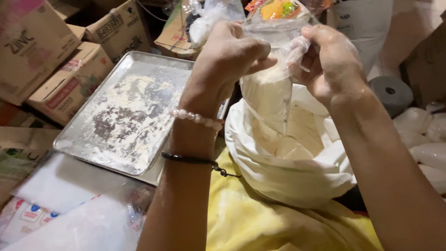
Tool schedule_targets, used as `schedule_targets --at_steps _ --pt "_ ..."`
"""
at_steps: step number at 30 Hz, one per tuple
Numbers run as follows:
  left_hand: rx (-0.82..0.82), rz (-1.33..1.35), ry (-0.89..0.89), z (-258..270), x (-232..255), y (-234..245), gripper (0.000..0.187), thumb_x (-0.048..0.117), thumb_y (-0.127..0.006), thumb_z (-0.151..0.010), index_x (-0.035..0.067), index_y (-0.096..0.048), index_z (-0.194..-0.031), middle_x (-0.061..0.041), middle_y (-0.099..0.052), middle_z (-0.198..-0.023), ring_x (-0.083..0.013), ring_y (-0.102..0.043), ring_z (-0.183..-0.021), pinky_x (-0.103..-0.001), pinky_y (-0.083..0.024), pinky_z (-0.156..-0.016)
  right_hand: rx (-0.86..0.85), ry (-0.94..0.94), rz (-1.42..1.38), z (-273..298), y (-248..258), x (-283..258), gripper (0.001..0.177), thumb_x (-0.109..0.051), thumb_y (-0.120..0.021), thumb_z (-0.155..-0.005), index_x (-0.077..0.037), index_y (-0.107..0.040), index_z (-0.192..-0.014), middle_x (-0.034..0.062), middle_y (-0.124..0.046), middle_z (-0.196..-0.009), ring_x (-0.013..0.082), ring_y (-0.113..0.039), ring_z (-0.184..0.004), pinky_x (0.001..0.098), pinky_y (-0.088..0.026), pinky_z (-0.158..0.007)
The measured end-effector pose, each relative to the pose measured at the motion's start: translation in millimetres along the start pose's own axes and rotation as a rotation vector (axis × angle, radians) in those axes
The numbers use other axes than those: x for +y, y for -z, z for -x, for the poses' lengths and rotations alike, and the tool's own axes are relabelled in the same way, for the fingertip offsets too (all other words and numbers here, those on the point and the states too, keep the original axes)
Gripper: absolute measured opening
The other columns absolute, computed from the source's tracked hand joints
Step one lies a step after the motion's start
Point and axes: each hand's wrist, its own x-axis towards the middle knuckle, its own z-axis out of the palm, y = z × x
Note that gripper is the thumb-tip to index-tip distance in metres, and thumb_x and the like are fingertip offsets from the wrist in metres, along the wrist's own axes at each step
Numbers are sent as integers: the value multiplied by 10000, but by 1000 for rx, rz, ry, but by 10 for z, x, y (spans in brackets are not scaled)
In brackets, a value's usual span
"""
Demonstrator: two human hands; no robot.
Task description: The person scoops white powder from a large sack into small plastic bags, weighs each bag on a digital scale, and adjusts the contents to reach a target weight. The person then ties the filled bags and sets them aside.
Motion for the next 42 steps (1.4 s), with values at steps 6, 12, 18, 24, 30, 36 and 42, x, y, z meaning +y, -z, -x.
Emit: schedule_targets --at_steps 6,12,18,24,30,36,42 --pt "-33 20 -167 112 395 354 253 -39 -706 -795 13 -551 -988 -73 -574 -794 -153 -656 -715 -366 -701 -825 -248 44 -46 -115 -355 -58 164 -173 -594 -1044 -42 -669 -1106 31 -692 -930 116 -650 -803 276 -552 -680" --pt "239 37 11 180 794 820 88 -76 -719 -732 -45 -642 -703 -107 -665 -776 -221 -754 -708 -367 -678 -755 -292 34 -43 -449 -816 110 190 -258 -598 -1055 -100 -600 -950 5 -628 -843 145 -645 -808 368 -598 -835" --pt "230 -266 -61 363 916 1460 128 3 -719 -891 -5 -652 -782 -54 -704 -880 -157 -761 -813 -298 -681 -793 -378 -15 -36 -723 -1363 492 228 -228 -631 -1021 -51 -588 -884 41 -570 -769 178 -613 -754 419 -655 -885" --pt "136 -1841 -643 754 938 2082 94 83 -747 -945 49 -704 -869 -102 -683 -784 -214 -697 -656 -364 -597 -612 -245 -199 -62 -767 -1964 814 224 -240 -665 -965 -32 -635 -886 61 -634 -790 164 -644 -712 361 -671 -768" --pt "337 -1298 -424 863 850 2508 111 44 -752 -910 31 -677 -829 -101 -685 -781 -203 -725 -675 -363 -628 -665 -373 -129 85 -704 -2330 997 238 -270 -641 -972 -33 -642 -964 50 -678 -844 130 -679 -750 301 -670 -774" --pt "508 -394 -134 678 706 2762 137 5 -757 -876 14 -651 -789 -99 -687 -778 -193 -752 -694 -362 -659 -719 -388 -114 255 -768 -2620 1217 200 -246 -600 -974 -48 -630 -965 15 -652 -793 104 -672 -703 318 -669 -769" --pt "528 -269 -14 714 859 2879 158 -13 -757 -846 8 -628 -758 -97 -683 -777 -181 -775 -714 -359 -686 -757 -502 -109 234 -841 -2722 1363 138 -167 -636 -957 -50 -616 -887 17 -569 -703 136 -651 -644 356 -694 -768"
